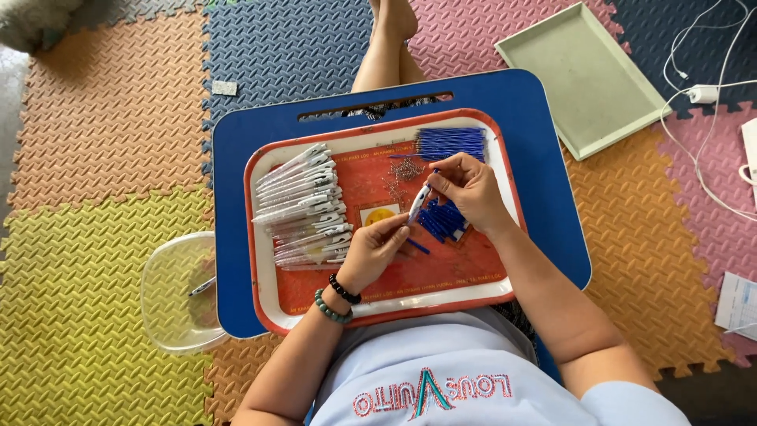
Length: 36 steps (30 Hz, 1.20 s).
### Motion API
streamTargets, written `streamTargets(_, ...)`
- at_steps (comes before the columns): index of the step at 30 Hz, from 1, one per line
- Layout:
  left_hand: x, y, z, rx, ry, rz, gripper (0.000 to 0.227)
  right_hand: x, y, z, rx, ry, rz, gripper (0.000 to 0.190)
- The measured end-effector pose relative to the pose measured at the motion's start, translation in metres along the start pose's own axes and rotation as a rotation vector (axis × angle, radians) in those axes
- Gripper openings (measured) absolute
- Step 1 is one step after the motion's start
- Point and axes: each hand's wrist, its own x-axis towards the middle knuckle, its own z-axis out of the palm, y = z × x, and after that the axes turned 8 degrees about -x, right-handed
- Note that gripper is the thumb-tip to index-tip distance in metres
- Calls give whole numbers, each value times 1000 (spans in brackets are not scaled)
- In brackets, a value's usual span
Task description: The person assembles ballpoint pens by inserting ink refills into pen bodies and attaching tips.
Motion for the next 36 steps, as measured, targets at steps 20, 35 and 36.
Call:
streamTargets(20, 4, -26, -16, -232, 31, -96, 34, -8, -18, 15, -142, -36, 30, 18)
streamTargets(35, -4, 30, -21, -110, 22, 72, 32, -8, -24, 15, -221, 97, -130, 11)
streamTargets(36, -9, 50, -25, -44, 72, 147, 33, -10, -25, 15, -328, 137, -173, 8)
